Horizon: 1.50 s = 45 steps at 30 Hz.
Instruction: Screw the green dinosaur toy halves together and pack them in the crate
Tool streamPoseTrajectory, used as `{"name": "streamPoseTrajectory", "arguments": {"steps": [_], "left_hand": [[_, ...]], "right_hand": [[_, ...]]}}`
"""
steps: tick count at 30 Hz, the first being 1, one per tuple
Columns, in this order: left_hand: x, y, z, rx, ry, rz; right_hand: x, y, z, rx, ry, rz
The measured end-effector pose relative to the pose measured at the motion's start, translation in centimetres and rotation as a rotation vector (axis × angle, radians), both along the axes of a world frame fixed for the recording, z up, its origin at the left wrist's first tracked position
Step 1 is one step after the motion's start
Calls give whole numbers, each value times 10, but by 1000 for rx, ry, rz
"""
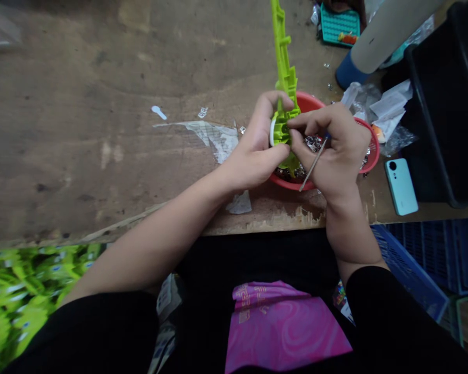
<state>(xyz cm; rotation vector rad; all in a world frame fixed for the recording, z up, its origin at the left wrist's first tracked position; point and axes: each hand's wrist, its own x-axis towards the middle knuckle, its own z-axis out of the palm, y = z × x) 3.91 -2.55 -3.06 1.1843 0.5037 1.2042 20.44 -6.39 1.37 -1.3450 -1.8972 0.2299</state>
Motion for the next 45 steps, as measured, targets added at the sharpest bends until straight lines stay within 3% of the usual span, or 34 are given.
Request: {"name": "streamPoseTrajectory", "arguments": {"steps": [3,6,8,10,14,17,21,25,32,39,45], "left_hand": [[0,1,2,-38,-10,-24],[-1,4,8,-121,-84,-69],[-4,7,13,-194,-144,-68],[-8,11,17,-250,-170,-58],[-14,17,18,-272,-159,-118],[-15,18,17,-251,-153,-127],[-13,17,17,-244,-122,-98],[-11,18,20,-257,-112,-110],[-8,16,22,-303,-160,-91],[-6,14,23,-305,-200,-100],[-5,7,25,-341,-179,-115]], "right_hand": [[-1,3,4,-9,-59,33],[10,8,14,109,8,29],[31,11,22,292,179,-77],[65,13,28,320,271,-218],[135,19,21,-195,-70,-371],[157,30,2,-450,-365,-307],[154,41,-16,-500,-541,-260],[150,40,-14,-474,-547,-248],[150,29,5,-412,-264,-304],[142,24,19,-342,-128,-322],[87,9,40,-166,201,-95]]}}
